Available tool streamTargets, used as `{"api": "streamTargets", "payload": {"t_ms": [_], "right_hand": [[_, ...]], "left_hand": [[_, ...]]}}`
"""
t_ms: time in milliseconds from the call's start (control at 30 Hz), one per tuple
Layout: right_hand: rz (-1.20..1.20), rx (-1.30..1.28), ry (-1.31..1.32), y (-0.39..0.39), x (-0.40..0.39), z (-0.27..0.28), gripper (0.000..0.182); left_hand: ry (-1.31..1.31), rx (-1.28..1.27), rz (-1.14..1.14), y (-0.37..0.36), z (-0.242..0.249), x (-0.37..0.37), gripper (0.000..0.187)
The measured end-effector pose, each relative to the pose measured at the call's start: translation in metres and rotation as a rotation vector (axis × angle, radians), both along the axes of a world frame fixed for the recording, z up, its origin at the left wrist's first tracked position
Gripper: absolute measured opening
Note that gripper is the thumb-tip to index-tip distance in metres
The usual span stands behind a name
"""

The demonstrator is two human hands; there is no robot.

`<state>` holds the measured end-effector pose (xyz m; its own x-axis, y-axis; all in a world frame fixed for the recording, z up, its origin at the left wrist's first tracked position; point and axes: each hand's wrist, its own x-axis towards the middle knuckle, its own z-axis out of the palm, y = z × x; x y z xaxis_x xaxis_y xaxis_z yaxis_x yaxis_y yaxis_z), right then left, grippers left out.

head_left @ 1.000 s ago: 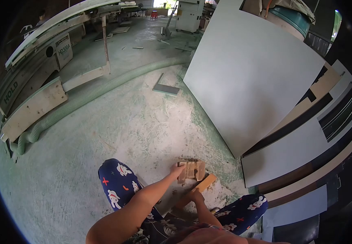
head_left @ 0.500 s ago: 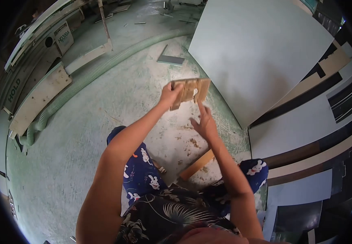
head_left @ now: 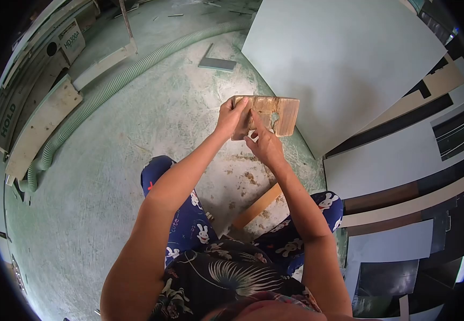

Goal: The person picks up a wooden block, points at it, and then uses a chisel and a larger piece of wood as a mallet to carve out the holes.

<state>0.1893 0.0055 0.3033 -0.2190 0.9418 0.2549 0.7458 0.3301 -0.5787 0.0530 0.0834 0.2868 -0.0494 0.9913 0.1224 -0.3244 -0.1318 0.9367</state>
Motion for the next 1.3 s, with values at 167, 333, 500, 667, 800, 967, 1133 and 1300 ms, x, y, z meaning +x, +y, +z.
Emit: {"api": "streamTargets", "payload": {"t_ms": [167,333,500,667,800,967,1133,1300], "right_hand": [[0.003,-0.090,-0.005,-0.002,-0.002,-0.020,0.084],[0.022,-0.185,0.301,0.002,-0.009,-0.026,0.080],[0.008,-0.159,0.288,0.005,-0.010,-0.031,0.071],[0.027,-0.082,0.358,0.007,-0.011,-0.039,0.067],[-0.004,0.050,0.420,0.007,-0.013,-0.059,0.049],[-0.011,0.044,0.241,-0.001,-0.005,-0.063,0.028],[-0.141,-0.177,0.641,0.015,0.000,-0.047,0.038],[-0.266,-0.673,0.983,0.015,0.006,-0.037,0.063]], "left_hand": [[-0.077,-0.052,-0.001,0.013,-0.015,-0.002,0.031],[-0.133,-0.070,0.028,0.013,-0.015,-0.001,0.030],[-0.159,-0.087,0.031,0.011,-0.019,0.000,0.027],[-0.160,-0.085,0.025,0.009,-0.019,0.000,0.023],[-0.249,-0.102,0.082,0.012,-0.017,0.000,0.021],[-0.373,-0.112,0.142,0.022,-0.008,-0.010,0.025],[-0.313,-0.083,0.115,0.018,-0.008,-0.009,0.024],[-0.235,-0.031,0.020,0.004,-0.010,0.006,0.023]]}}
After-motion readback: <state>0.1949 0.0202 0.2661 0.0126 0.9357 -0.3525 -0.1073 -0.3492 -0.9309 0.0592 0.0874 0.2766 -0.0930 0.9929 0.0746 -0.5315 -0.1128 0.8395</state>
